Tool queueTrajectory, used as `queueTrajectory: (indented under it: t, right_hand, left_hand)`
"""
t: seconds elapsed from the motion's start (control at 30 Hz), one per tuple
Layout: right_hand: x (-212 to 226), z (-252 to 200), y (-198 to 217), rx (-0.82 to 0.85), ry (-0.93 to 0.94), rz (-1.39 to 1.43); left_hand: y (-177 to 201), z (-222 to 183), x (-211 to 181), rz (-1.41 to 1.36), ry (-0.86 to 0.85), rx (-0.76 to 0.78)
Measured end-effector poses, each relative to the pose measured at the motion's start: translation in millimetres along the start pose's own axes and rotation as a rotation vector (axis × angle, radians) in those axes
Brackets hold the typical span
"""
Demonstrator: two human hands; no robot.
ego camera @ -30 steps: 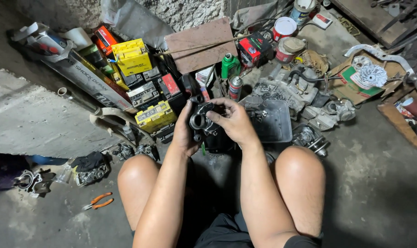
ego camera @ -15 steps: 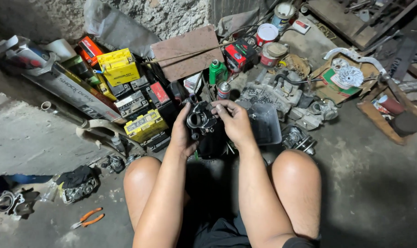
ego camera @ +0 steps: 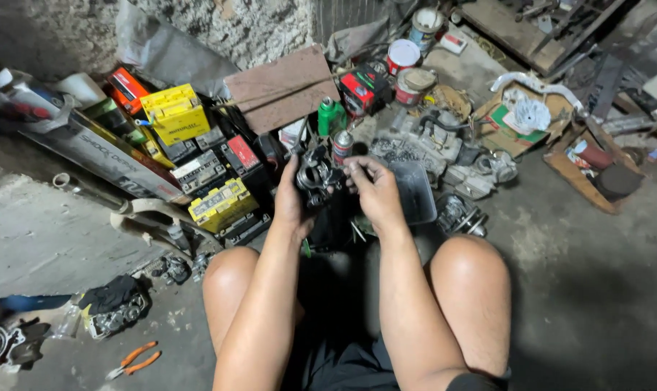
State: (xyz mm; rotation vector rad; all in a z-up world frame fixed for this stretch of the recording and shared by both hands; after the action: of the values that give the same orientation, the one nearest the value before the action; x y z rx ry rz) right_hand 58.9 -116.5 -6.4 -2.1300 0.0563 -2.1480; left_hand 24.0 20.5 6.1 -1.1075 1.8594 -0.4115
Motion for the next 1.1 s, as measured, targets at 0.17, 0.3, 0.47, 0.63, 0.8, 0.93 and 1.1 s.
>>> queueTrajectory:
  t: [0.17,0.3,0.47,0.63,0.8,0.93,1.1]
  right_hand:
    - [8.2,3.0,9.0,-0.044,0.038,0.04]
    - [12.8,-3.1,10.7,-0.07,0.067,0.032]
    - [5.8,-5.8,8.1,-0.05,0.046,0.009]
    - [-31.3,10.2,25.9,-0.087,0.0,-0.096]
    - [-28.2,10.8,40.1,-0.2,-0.08,-0.243]
    - [-19.4,6.0,33.0,-0.215,-0.049,-0.303]
    - [-76.3,11.9,24.1,-0.053,-0.191,-0.7]
  left_hand:
    - [7.4,16.8,-1.6,0.008,-0.008,-0.016]
    - [11.8,20.0,-1.7,-0.006,-0.011,-0.031]
    - [0.6,3.4,-3.9,0.017,-0.019,-0.066]
    - [12.4,12.7,-8.4,-0.012,-0.039,-0.113]
    - [25.0,21.9,-16.1,0.005,-0.093,-0.168]
    - [25.3,21.8,-16.0,-0.008,-0.102,-0.167]
    - [33.8,29.0,-12.0,-0.006,-0.111,-0.211]
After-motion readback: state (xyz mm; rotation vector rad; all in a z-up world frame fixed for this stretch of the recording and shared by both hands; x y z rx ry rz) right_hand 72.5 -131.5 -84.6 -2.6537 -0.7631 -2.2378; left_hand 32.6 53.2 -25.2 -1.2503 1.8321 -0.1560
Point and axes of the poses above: each hand's wrist, its own z-axis towards the middle knuckle, its own y-axis out of the back of the hand, x = y × z, the point moved 4 cm from there along z, towards the middle knuckle, and after that the axes turned 1 degree about y, right-handed, at the moved point
